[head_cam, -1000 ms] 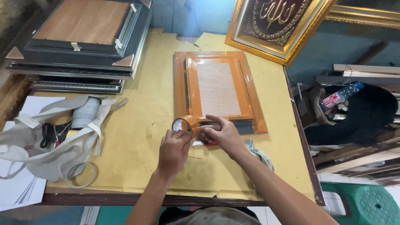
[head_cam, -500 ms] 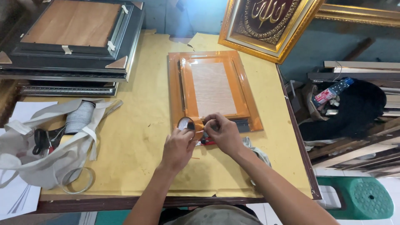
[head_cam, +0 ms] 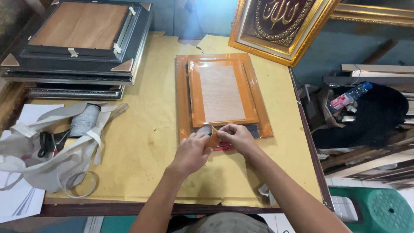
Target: Applying adhesive tape to the back of a picture frame, cutting it to size with a knife, and smoothing it with a cloth.
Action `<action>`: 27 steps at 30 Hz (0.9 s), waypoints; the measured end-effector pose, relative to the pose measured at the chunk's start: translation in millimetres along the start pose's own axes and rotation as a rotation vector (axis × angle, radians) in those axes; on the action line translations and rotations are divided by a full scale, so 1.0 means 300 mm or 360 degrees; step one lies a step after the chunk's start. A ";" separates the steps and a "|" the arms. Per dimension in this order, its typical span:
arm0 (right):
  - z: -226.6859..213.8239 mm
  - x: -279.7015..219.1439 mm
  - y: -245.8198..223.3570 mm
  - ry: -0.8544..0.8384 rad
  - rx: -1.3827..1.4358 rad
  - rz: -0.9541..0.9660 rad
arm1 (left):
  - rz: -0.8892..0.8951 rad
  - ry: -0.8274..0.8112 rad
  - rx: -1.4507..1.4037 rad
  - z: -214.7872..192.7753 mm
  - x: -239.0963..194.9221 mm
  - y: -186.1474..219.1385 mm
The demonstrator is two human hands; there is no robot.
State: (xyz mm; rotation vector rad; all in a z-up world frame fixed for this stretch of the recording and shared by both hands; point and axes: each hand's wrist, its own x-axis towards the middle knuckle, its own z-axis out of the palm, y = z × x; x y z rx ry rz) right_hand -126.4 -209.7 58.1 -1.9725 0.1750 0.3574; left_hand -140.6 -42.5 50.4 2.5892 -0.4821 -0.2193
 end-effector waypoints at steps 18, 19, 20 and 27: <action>-0.239 0.388 0.429 0.0951 0.0152 0.0033 | -0.0604 0.0392 -0.1158 -0.159 -0.007 -0.112; -0.229 0.393 0.444 0.0955 0.0154 0.0034 | -0.0600 0.0389 -0.1157 -0.120 0.017 -0.135; -0.220 0.398 0.459 0.1039 0.0127 0.0120 | -0.0514 0.0548 -0.1042 -0.081 0.041 -0.157; -0.232 0.420 0.512 0.1178 0.0185 0.0327 | -0.1008 0.0974 -0.1123 0.091 0.138 -0.175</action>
